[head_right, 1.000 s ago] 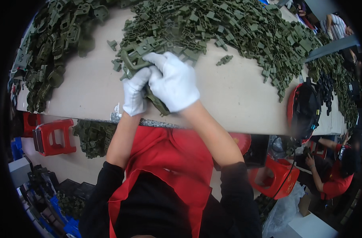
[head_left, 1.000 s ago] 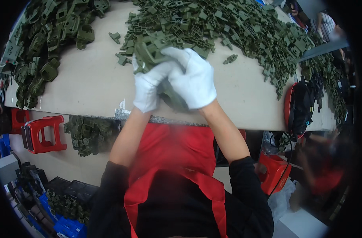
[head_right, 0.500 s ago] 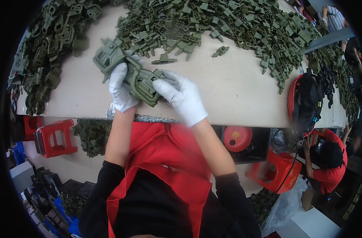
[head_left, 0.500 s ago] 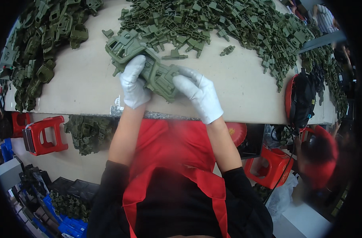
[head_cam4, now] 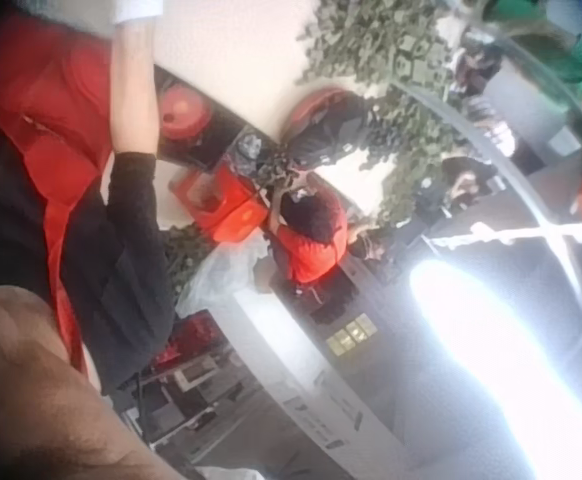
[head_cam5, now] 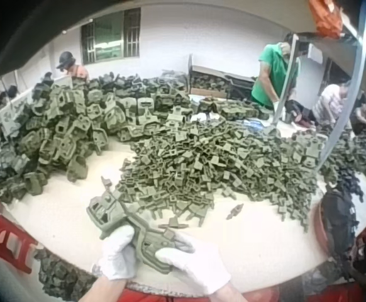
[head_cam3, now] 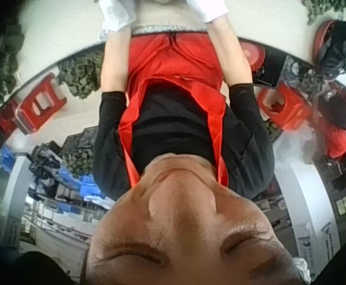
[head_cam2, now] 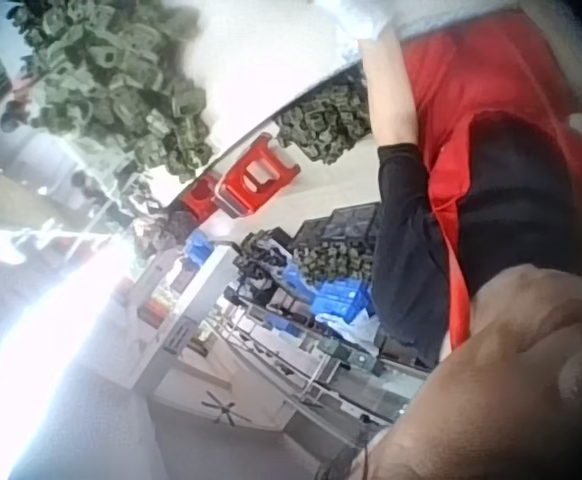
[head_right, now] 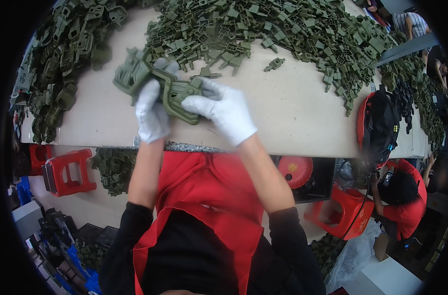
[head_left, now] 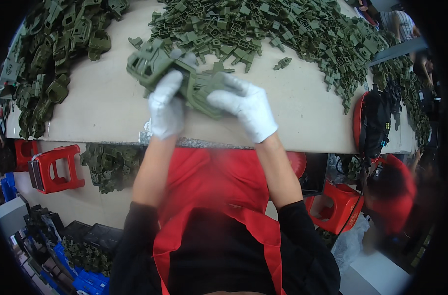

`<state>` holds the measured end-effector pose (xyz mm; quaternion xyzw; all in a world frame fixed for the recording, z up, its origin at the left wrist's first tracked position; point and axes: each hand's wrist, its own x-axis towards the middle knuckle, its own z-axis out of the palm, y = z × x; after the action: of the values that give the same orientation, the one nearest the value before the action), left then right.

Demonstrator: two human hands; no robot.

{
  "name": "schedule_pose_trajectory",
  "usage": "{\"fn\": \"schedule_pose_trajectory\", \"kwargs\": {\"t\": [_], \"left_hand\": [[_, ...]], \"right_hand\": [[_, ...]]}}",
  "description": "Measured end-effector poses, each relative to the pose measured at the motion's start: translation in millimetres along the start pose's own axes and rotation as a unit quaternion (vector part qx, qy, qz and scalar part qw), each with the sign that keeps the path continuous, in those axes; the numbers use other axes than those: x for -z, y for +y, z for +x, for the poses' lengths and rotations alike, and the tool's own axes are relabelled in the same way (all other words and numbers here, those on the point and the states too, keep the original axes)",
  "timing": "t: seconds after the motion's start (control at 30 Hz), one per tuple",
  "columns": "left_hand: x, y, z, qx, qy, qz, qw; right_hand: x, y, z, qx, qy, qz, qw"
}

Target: Assembling green plastic toy car or vehicle components at a factory workbench.

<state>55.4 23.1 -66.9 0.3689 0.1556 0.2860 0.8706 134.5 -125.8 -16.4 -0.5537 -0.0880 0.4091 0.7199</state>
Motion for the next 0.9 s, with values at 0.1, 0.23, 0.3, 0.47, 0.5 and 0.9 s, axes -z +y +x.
{"fn": "schedule_pose_trajectory", "kwargs": {"t": [0.1, 0.23, 0.3, 0.47, 0.5, 0.9], "left_hand": [[19.8, 37.7, -50.4, 0.195, -0.166, 0.450, 0.855], [-21.7, 114.2, -75.7, -0.068, -0.219, 0.613, 0.756], [-39.7, 108.6, -47.6, -0.195, -0.234, 0.681, 0.666], [-53.8, 75.2, -38.2, 0.137, -0.295, 0.559, 0.763], [-52.4, 72.2, -39.1, 0.114, -0.301, 0.586, 0.743], [-59.4, 55.1, -49.7, 0.051, -0.199, 0.588, 0.782]], "right_hand": [[36.3, -24.7, 2.3, 0.181, 0.029, -0.276, 0.943], [34.1, -54.8, -20.3, 0.329, -0.082, -0.530, 0.777], [11.7, -52.3, -21.5, 0.332, -0.158, -0.550, 0.750], [25.3, -45.6, -32.1, 0.233, -0.153, -0.344, 0.897], [32.7, -36.4, -32.8, 0.159, -0.150, -0.232, 0.948], [20.3, -30.6, -34.2, 0.184, -0.050, -0.337, 0.922]]}}
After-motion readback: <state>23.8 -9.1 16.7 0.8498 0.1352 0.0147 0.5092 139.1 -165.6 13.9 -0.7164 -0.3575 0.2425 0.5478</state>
